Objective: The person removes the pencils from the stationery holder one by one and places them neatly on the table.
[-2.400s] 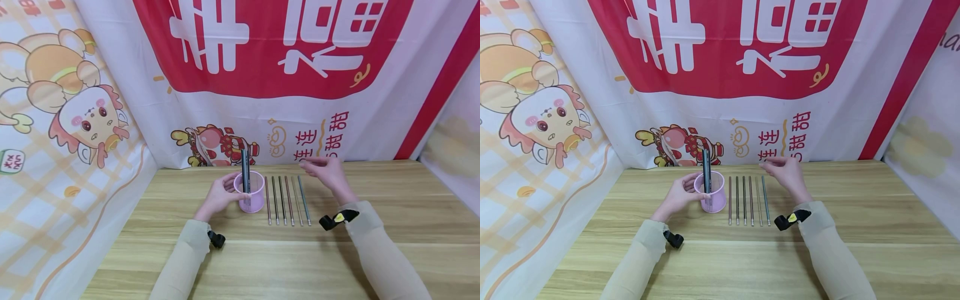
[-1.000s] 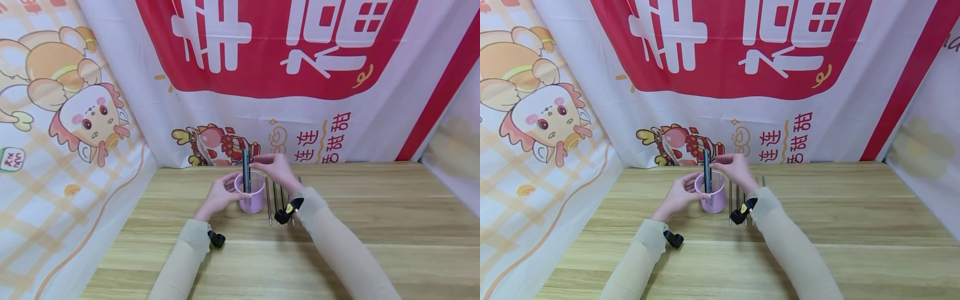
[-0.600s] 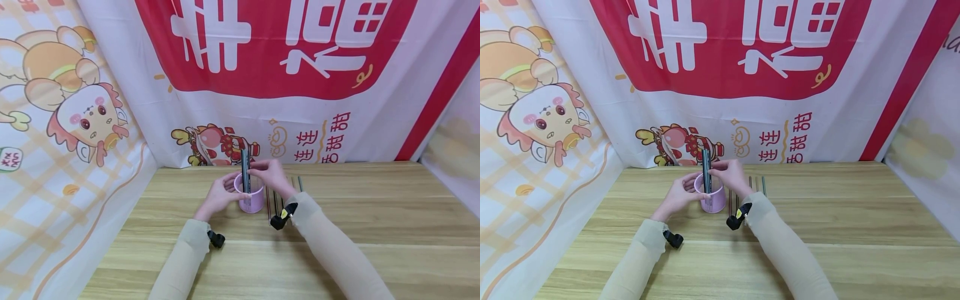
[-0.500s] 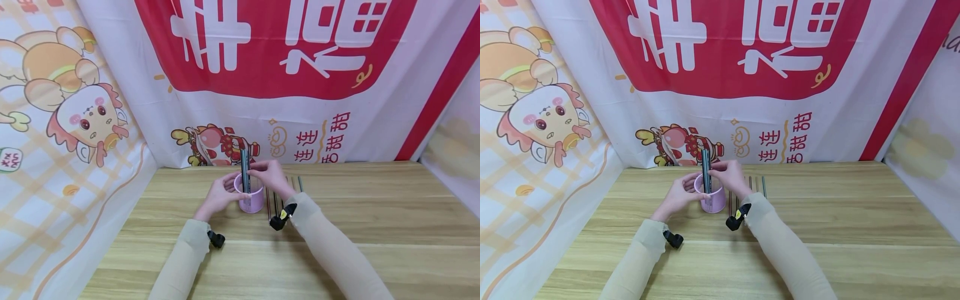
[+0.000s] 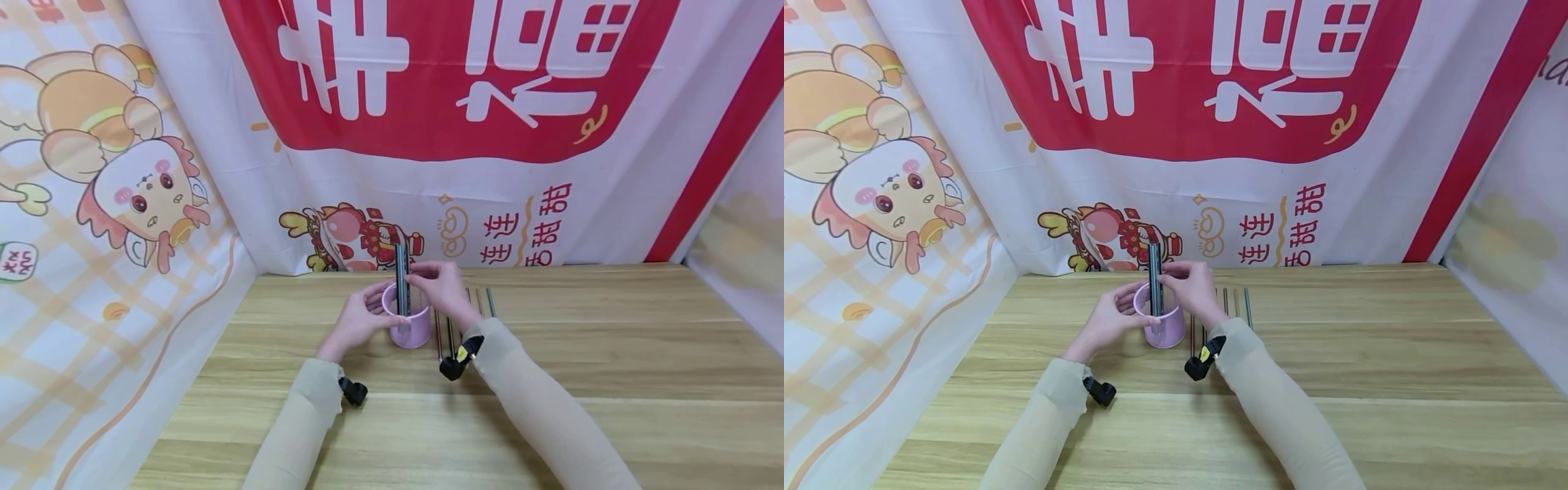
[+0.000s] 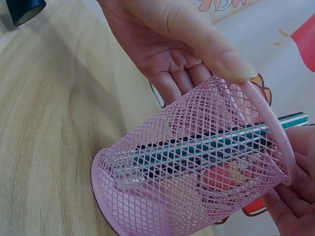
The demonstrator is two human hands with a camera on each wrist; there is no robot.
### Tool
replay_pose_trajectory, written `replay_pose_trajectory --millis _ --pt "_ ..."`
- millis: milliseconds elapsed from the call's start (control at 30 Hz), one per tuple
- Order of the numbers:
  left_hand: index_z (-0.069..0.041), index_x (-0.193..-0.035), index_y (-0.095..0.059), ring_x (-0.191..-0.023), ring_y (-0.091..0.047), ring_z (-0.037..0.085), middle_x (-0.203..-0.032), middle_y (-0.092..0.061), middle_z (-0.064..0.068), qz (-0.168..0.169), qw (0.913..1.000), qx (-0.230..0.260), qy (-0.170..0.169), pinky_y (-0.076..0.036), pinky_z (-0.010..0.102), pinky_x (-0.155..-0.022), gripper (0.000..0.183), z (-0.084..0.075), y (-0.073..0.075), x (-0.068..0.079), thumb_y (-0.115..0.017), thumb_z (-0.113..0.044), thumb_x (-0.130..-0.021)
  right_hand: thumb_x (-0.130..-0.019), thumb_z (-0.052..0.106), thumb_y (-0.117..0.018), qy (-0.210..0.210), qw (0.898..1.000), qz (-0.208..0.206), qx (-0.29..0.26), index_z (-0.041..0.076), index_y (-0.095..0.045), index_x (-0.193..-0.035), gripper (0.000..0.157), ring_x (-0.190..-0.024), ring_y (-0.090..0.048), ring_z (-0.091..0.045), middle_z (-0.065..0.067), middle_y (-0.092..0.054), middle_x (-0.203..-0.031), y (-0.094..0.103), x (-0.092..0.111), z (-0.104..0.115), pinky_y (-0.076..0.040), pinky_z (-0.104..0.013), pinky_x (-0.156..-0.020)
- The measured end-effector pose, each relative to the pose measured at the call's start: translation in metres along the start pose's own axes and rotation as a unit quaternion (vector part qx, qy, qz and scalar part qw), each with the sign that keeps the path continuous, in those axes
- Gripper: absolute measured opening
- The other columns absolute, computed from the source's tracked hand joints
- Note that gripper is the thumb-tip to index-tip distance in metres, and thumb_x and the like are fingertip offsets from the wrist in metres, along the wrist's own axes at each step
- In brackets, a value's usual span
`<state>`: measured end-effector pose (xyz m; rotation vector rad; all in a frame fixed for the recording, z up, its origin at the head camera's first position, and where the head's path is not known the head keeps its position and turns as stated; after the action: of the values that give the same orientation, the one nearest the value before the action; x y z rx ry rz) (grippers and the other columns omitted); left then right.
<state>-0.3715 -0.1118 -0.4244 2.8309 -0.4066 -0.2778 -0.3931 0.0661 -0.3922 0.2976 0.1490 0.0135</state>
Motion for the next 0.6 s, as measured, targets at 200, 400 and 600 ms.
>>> replay_pose_trajectory --millis 200,400,600 --pt "-0.005 -0.147 -0.052 -0.125 -0.059 0.022 -0.14 -0.061 0.008 0.0 1.0 0.003 0.0 -0.049 0.028 -0.104 0.086 -0.001 0.0 0.0 -0.094 -0.02 -0.073 -0.091 0.019 -0.08 0.016 1.0 -0.015 -0.007 0.011 -0.075 -0.118 0.029 -0.099 -0.069 -0.019 -0.003 -0.075 -0.105 0.004 0.001 0.003 -0.057 -0.035 -0.092" --pt "-0.005 -0.148 -0.051 -0.126 -0.059 0.023 -0.141 -0.06 0.009 0.001 1.0 0.005 0.0 -0.049 0.029 -0.105 0.088 -0.001 0.0 0.001 -0.095 -0.019 -0.073 -0.091 0.019 -0.08 0.032 0.999 -0.018 -0.018 0.011 -0.074 -0.118 0.029 -0.098 -0.069 -0.018 -0.002 -0.075 -0.105 0.008 0.004 0.008 -0.058 -0.034 -0.091" --pt "-0.008 -0.146 -0.053 -0.125 -0.06 0.021 -0.139 -0.061 0.007 -0.002 1.0 0.004 0.002 -0.049 0.028 -0.104 0.084 0.0 -0.001 0.001 -0.094 -0.02 -0.074 -0.091 0.018 -0.08 0.041 0.999 -0.018 -0.027 0.01 -0.074 -0.12 0.031 -0.098 -0.069 -0.019 -0.003 -0.074 -0.107 0.012 0.008 0.012 -0.059 -0.034 -0.089"
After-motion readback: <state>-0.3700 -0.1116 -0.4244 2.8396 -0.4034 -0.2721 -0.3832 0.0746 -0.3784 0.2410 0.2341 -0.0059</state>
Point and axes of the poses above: each hand's wrist, its own x-axis away from the middle knuckle, its own y-axis out of the back of the hand, z = x × y, the point moved 8 cm from there along -x, towards the middle knuckle
